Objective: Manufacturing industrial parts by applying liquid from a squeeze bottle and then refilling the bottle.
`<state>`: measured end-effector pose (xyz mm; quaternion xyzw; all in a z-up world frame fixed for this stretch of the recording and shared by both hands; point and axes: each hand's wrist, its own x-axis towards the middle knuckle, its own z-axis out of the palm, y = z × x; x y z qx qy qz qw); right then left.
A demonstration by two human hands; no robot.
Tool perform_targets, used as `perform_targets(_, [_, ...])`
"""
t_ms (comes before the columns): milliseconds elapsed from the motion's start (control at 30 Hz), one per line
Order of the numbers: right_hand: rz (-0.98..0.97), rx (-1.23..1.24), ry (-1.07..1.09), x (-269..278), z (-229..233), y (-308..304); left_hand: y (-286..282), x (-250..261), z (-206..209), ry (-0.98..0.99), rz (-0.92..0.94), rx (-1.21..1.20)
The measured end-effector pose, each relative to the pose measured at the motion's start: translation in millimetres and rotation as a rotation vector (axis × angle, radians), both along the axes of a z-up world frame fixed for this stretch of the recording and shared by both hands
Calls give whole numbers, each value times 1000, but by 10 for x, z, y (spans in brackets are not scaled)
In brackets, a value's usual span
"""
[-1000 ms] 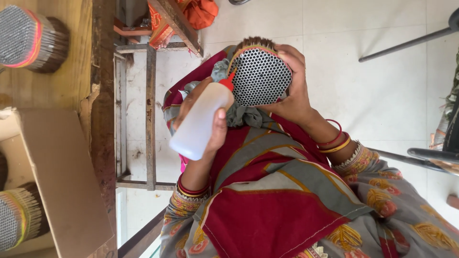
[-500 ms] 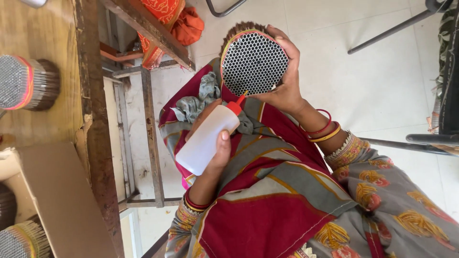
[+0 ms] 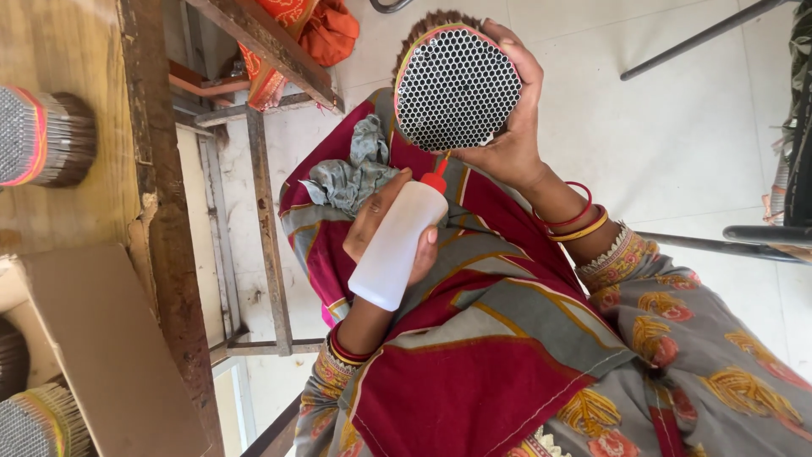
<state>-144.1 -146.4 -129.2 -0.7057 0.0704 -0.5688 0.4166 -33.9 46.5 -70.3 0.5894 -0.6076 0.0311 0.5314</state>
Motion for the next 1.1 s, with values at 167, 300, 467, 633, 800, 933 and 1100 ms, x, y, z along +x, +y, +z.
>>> perform_targets(167, [-6, -4, 13, 1, -19, 0, -60, -53, 3, -41, 16, -24])
perform_targets(300, [-41, -67, 55, -5, -4, 8, -50, -77, 25, 64, -29, -9])
perform_targets(467, [-30, -27, 60, 4, -95, 20, -67, -66, 144, -154, 28, -3])
perform_targets(633, [-47, -16, 52, 21, -71, 40, -58, -23, 116, -243, 39, -76])
perform_targets(800, [-14, 14, 36, 2, -88, 37, 3, 56, -20, 23, 13, -136])
perform_targets(933, [-49, -45, 72, 19, -24, 69, -74, 47, 149, -9, 58, -135])
perform_targets(1100, [-57, -130, 87, 33, -46, 82, -152, 112, 265, -192, 95, -140])
